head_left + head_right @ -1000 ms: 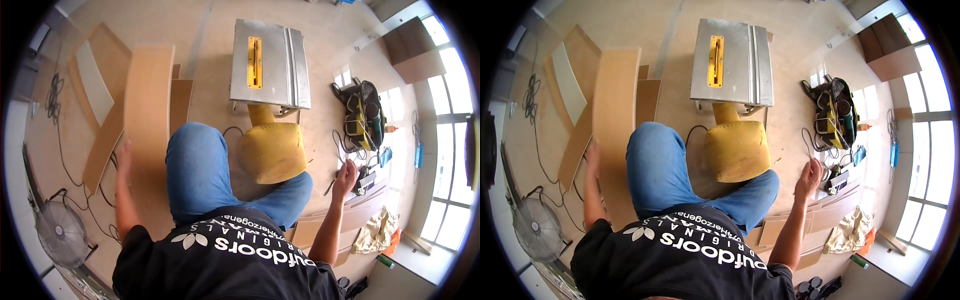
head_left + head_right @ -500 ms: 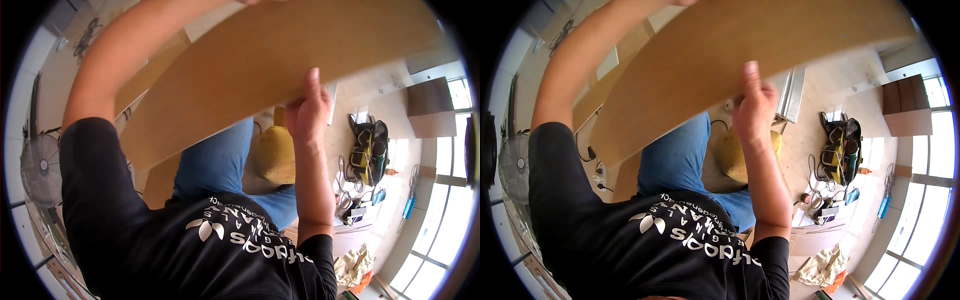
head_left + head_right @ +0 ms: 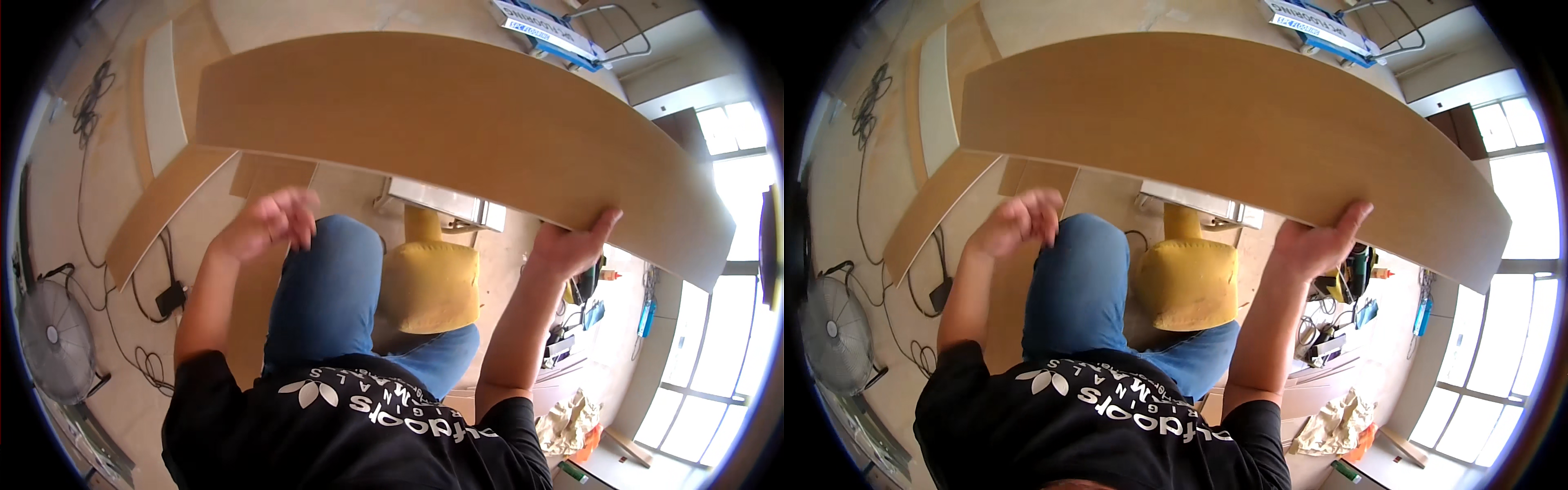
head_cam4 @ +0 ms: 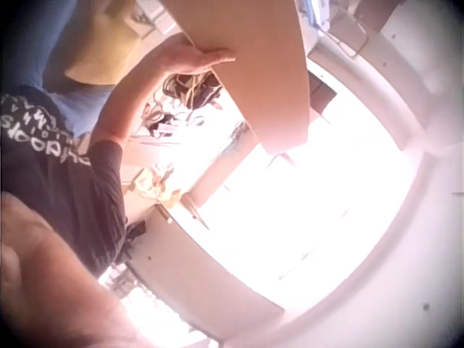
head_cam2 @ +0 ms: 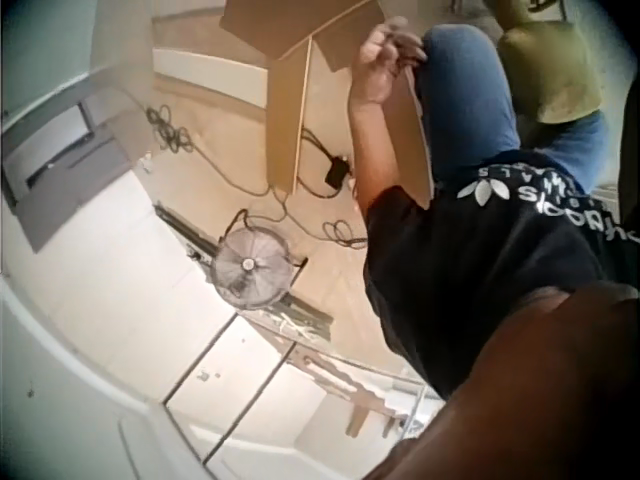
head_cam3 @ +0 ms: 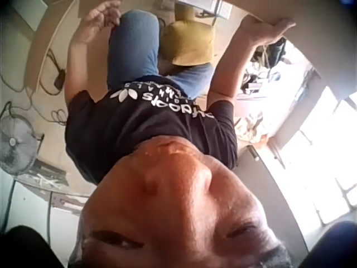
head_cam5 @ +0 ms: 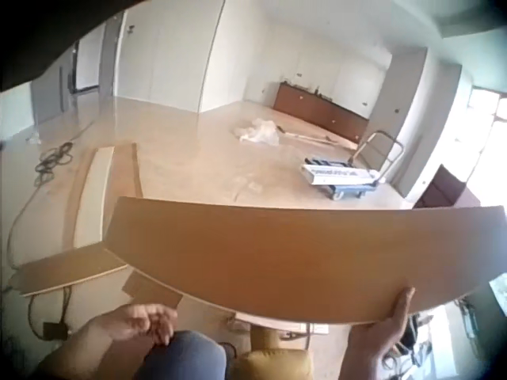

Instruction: The person cuts white foam underlayment with a utility knife, removes flooring planks from a cardboard box, and marks a plank with a pencil and a square before cutting it on a table saw.

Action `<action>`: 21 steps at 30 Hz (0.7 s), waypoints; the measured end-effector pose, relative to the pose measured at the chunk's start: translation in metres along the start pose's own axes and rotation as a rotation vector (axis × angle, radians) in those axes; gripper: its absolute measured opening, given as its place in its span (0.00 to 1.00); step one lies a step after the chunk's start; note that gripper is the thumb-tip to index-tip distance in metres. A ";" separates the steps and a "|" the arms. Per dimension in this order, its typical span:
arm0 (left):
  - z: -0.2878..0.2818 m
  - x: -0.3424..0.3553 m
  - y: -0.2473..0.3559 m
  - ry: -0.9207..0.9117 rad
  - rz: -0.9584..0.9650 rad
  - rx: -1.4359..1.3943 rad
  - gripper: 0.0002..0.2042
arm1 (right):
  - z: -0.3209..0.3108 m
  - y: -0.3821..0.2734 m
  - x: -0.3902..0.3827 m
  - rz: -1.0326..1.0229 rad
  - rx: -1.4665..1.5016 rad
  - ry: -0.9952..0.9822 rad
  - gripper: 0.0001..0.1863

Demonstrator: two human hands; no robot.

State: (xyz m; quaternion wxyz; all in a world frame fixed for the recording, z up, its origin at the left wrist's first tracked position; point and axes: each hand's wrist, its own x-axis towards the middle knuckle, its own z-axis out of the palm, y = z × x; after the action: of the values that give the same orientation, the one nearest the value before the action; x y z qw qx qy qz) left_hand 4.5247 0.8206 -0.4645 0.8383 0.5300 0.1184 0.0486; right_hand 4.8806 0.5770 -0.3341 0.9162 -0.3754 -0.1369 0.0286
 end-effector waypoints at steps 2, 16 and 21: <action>-0.027 0.046 -0.020 0.250 0.263 -0.279 0.33 | -0.004 0.012 0.014 -0.008 -0.011 0.007 0.25; -0.192 0.103 0.002 0.149 0.771 -0.877 0.32 | -0.110 0.018 0.079 0.092 -0.151 0.222 0.25; -0.189 0.093 0.052 0.456 0.382 -0.502 0.33 | -0.174 -0.021 0.125 0.079 -0.261 0.296 0.24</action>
State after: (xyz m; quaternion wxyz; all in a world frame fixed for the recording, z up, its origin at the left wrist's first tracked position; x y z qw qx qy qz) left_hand 4.5694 1.0278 -0.5086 0.8698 0.2966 0.1854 0.3479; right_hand 5.0475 0.4633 -0.4095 0.8682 -0.4961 0.0116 -0.0091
